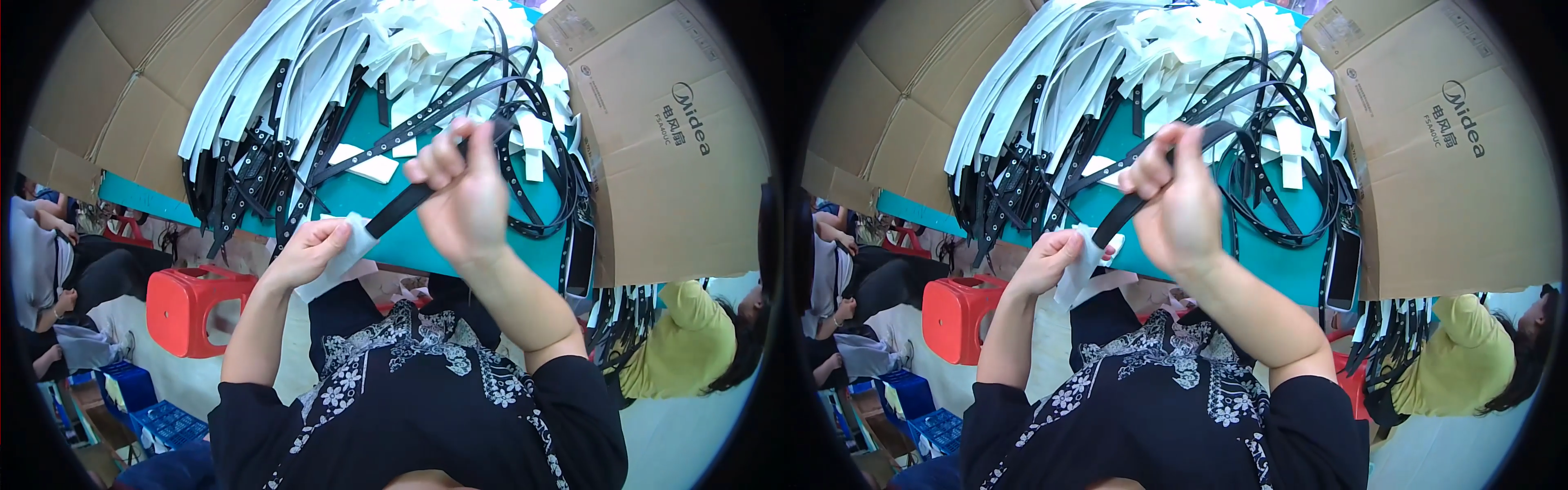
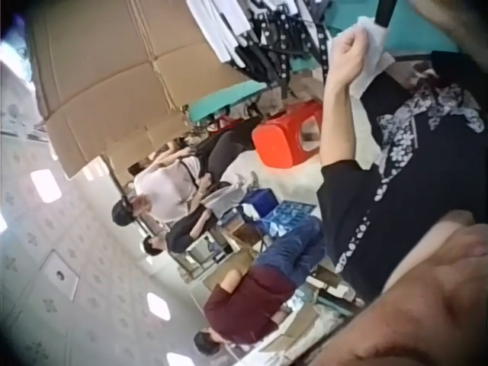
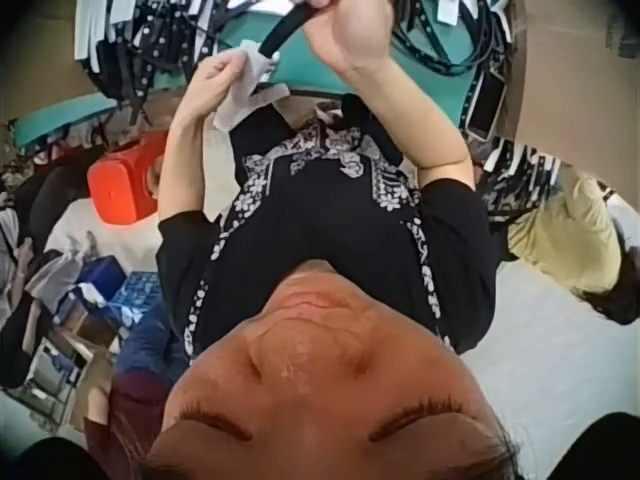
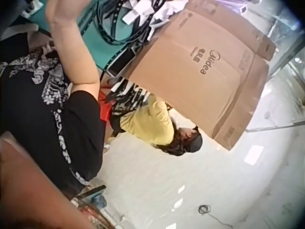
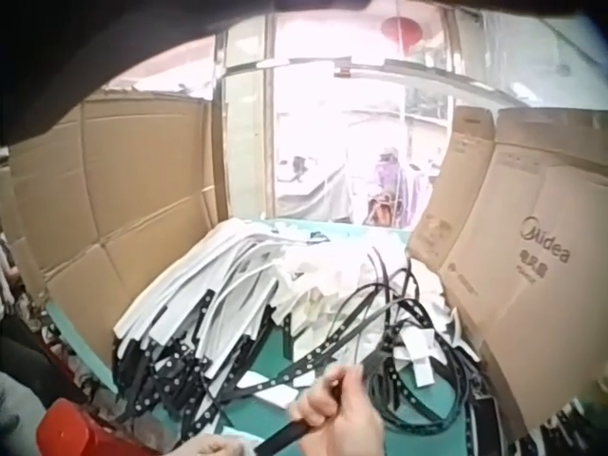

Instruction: Wrapping black belts or straps with white protective strips in a factory setting.

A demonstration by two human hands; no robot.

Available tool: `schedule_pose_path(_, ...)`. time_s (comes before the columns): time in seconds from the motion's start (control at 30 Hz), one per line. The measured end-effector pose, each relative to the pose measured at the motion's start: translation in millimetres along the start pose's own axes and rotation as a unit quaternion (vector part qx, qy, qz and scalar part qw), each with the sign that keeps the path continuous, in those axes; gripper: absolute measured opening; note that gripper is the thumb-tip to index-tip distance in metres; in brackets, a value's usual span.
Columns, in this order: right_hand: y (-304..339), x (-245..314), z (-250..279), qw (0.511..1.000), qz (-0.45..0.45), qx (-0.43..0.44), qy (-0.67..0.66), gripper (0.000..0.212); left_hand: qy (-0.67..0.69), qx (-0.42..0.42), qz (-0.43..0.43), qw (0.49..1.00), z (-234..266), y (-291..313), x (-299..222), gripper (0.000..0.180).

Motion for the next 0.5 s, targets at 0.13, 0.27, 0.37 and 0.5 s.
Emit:
schedule_pose_path(0.13, 14.7, -19.5, 22.0, 0.929, 0.047, 0.136, 0.342, 0.033, 0.024, 0.043, -0.041, 0.998, -27.5, -11.5, -36.6, 0.027)
schedule_pose_path(0.27, -0.1, 30.4, 27.4, 0.966, 0.002, 0.066, 0.250, 0.034, 0.050, 0.006, -0.057, 0.997, -36.8, -20.9, -16.2, 0.039)
schedule_pose_path(0.37, -12.1, 85.2, -4.9, 0.933, 0.059, 0.115, 0.337, 0.039, 0.055, 0.002, -0.102, 0.993, -68.0, -32.4, -30.4, 0.040)
schedule_pose_path(0.5, -9.0, 134.7, -46.8, 0.828, 0.180, 0.238, 0.474, 0.044, 0.049, 0.023, -0.158, 0.986, -93.4, -34.3, -56.5, 0.040)
Point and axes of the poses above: each hand's wrist, its own y-axis away from the middle knuckle, its own z-axis out of the back of the hand, x = y × z, the point moved 2 cm from there along -y, towards the middle knuckle, and after that the axes turned 4 degrees about z, right-handed, at the moved point
